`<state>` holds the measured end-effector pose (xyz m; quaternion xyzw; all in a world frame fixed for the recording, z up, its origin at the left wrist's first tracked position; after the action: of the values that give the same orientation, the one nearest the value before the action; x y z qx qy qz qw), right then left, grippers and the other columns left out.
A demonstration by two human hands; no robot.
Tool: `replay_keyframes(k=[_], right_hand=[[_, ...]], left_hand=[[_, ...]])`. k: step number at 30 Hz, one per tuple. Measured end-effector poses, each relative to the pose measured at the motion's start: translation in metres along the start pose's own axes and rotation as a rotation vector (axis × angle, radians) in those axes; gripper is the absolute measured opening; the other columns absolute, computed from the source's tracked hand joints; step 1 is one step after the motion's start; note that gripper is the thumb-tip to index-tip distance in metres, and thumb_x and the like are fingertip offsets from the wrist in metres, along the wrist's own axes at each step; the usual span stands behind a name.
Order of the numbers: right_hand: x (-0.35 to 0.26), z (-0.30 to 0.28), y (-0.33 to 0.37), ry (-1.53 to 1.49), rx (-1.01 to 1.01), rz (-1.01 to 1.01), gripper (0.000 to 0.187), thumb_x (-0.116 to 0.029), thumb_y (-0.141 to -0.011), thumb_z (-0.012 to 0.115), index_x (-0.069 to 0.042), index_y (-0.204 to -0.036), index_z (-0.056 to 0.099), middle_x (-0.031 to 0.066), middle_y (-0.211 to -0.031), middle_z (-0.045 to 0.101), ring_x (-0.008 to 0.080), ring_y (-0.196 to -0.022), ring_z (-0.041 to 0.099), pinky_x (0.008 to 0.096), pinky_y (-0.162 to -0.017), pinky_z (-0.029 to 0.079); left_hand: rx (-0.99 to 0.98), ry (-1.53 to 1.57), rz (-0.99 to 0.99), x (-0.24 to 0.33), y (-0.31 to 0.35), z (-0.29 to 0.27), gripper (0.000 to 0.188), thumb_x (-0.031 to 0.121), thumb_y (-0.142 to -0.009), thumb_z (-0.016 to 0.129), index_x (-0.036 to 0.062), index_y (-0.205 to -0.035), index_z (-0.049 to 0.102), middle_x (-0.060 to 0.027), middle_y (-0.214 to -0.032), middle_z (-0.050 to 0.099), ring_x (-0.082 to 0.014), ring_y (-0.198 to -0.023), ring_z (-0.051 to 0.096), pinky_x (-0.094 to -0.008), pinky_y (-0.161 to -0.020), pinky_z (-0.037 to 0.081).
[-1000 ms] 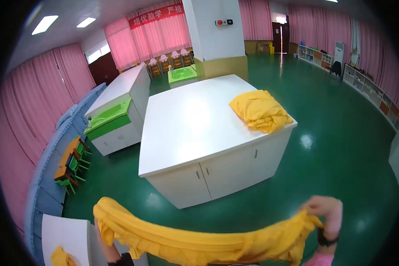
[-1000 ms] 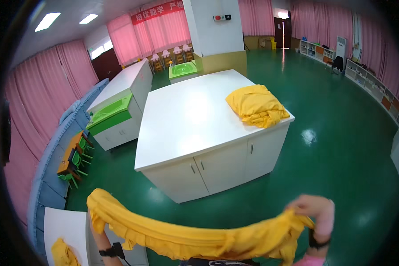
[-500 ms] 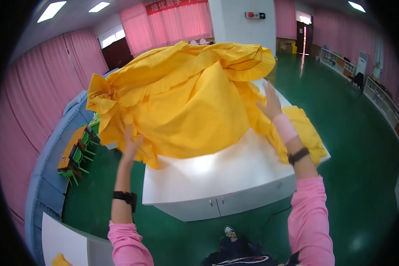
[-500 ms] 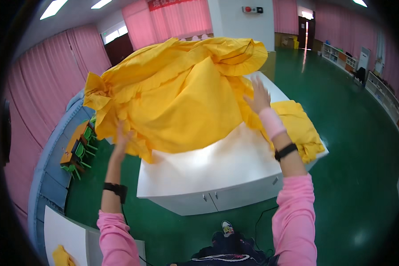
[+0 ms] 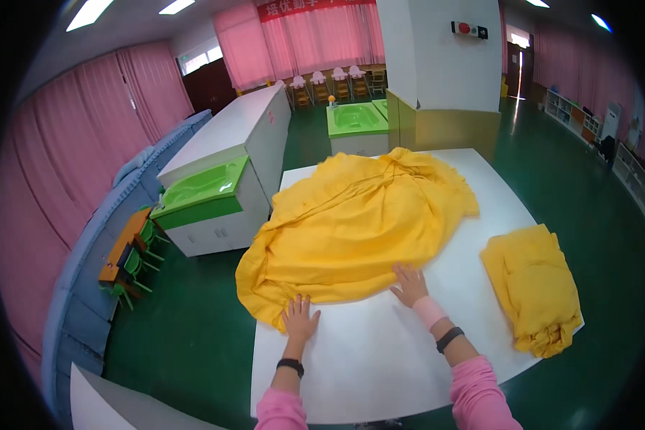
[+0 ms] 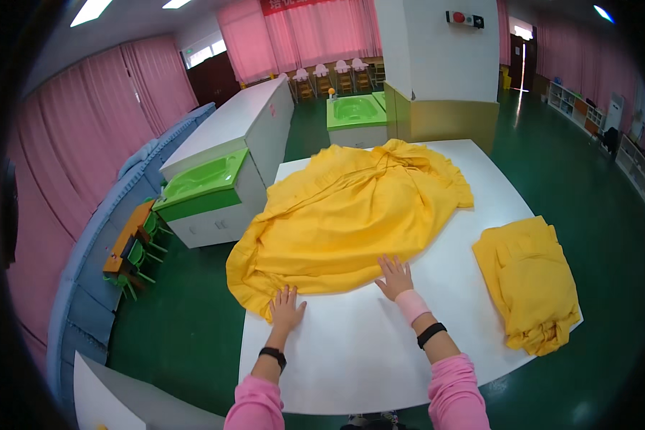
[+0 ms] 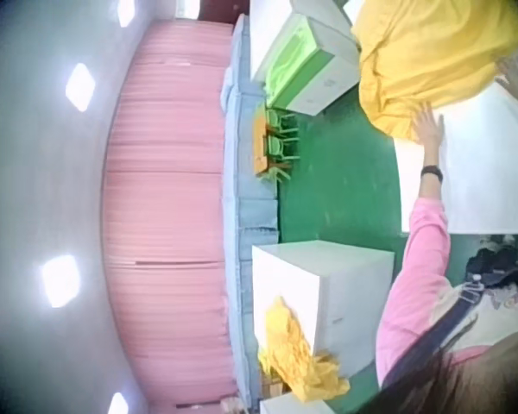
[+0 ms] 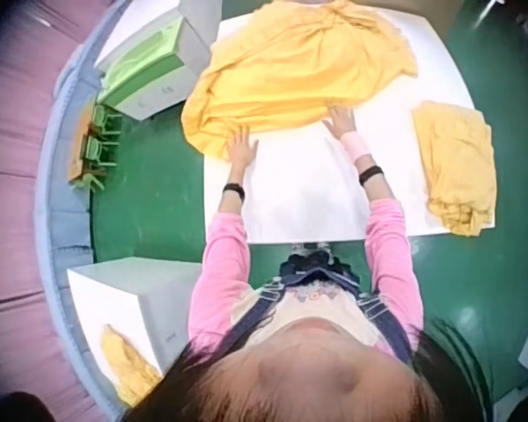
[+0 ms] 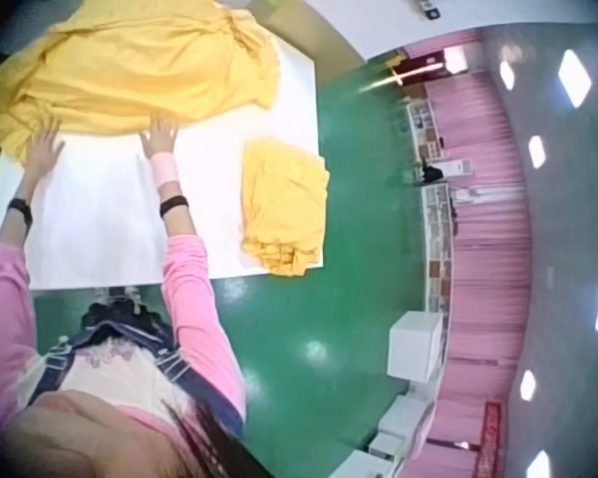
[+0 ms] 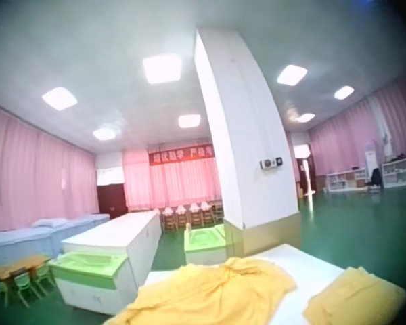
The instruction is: Folding yellow linens on a table and organizing them into a storage cabinet.
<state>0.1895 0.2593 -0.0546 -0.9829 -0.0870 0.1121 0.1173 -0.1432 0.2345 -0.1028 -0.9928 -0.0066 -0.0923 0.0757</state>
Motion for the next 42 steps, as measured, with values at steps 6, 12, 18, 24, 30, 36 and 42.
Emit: replay_keyframes(k=[6, 12, 18, 24, 30, 36, 42], right_hand=[[0.009, 0.041, -0.033, -0.062, 0.12, -0.021, 0.029, -0.026, -0.083, 0.048, -0.01, -0.107, 0.055, 0.0109, -0.115, 0.054, 0.0286, -0.104, 0.051, 0.0407, -0.086, 0.043], [-0.054, 0.041, 0.053, 0.088, -0.269, -0.185, 0.014, -0.017, -0.08, 0.046, -0.009, -0.075, 0.057, 0.011, -0.065, 0.061, 0.0292, -0.062, 0.062, 0.0415, -0.049, 0.048], [-0.131, 0.004, 0.201, -0.579, -1.24, -0.481, 0.03, -0.026, -0.086, 0.045, -0.005, -0.098, 0.062, 0.0162, -0.093, 0.063, 0.0293, -0.086, 0.06, 0.038, -0.075, 0.048], [0.002, -0.065, -0.014, -0.355, -0.028, -0.104, 0.053, -0.016, -0.075, 0.064, -0.008, -0.123, 0.044, 0.0169, -0.123, 0.047, 0.0323, -0.109, 0.045, 0.0386, -0.094, 0.036], [0.101, 0.017, -0.122, -0.242, -0.053, 0.343, 0.056, -0.023, -0.074, 0.065, -0.007, -0.123, 0.043, 0.0164, -0.122, 0.045, 0.0341, -0.103, 0.048, 0.0407, -0.089, 0.039], [0.126, 0.024, -0.155, -0.349, 0.079, 0.336, 0.02, -0.023, -0.076, 0.062, -0.003, -0.075, 0.056, 0.0162, -0.075, 0.058, 0.0324, -0.068, 0.056, 0.0386, -0.063, 0.044], [0.228, -0.173, -0.163, -1.131, 0.836, 0.251, 0.014, -0.007, -0.082, 0.055, -0.005, -0.096, 0.055, -0.0026, -0.084, 0.052, 0.0066, -0.072, 0.047, 0.0209, -0.062, 0.04]], left_hand=[[0.188, 0.143, 0.159, 0.005, -0.022, -0.018, 0.035, 0.03, -0.077, 0.058, 0.0159, -0.109, 0.057, -0.0072, -0.122, 0.049, -0.0271, -0.115, 0.042, -0.0478, -0.094, 0.031], [-0.074, 0.26, 0.118, -0.042, -0.004, -0.04, 0.015, 0.02, -0.065, 0.065, 0.0073, -0.064, 0.056, -0.0094, -0.074, 0.058, -0.0282, -0.072, 0.055, -0.0362, -0.061, 0.044], [-1.012, 1.069, -0.155, -0.121, 0.107, -0.072, 0.018, 0.016, -0.075, 0.066, 0.0021, -0.086, 0.064, -0.0057, -0.083, 0.065, -0.0148, -0.077, 0.061, -0.029, -0.07, 0.048], [0.212, 0.311, 0.018, -0.228, 0.071, -0.115, 0.068, 0.016, -0.072, 0.072, -0.0011, -0.126, 0.036, -0.011, -0.102, 0.059, -0.0181, -0.09, 0.057, -0.028, -0.072, 0.047], [-0.221, 1.146, -0.729, -0.229, 0.063, 0.003, 0.046, 0.013, -0.073, 0.07, -0.0004, -0.111, 0.05, -0.0094, -0.09, 0.062, -0.0143, -0.074, 0.059, -0.0258, -0.059, 0.047], [0.303, 1.03, -0.437, -0.253, 0.024, -0.056, 0.008, 0.002, -0.081, 0.052, 0.0032, -0.075, 0.055, -0.0003, -0.062, 0.053, -0.0092, -0.053, 0.051, -0.0209, -0.045, 0.04], [0.618, 1.226, -0.169, -0.194, -0.07, -0.252, 0.003, 0.009, -0.088, 0.048, 0.0084, -0.086, 0.05, 0.0031, -0.075, 0.045, -0.0054, -0.068, 0.043, -0.0199, -0.064, 0.038]])
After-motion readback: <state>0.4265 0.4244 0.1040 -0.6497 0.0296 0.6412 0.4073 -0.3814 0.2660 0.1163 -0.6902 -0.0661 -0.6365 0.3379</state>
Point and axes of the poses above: each hand's wrist, its own y-axis away from the middle knuckle, its own z-axis out of the palm, x = y × z, the point moved 8 cm from there along -y, towards the middle knuckle
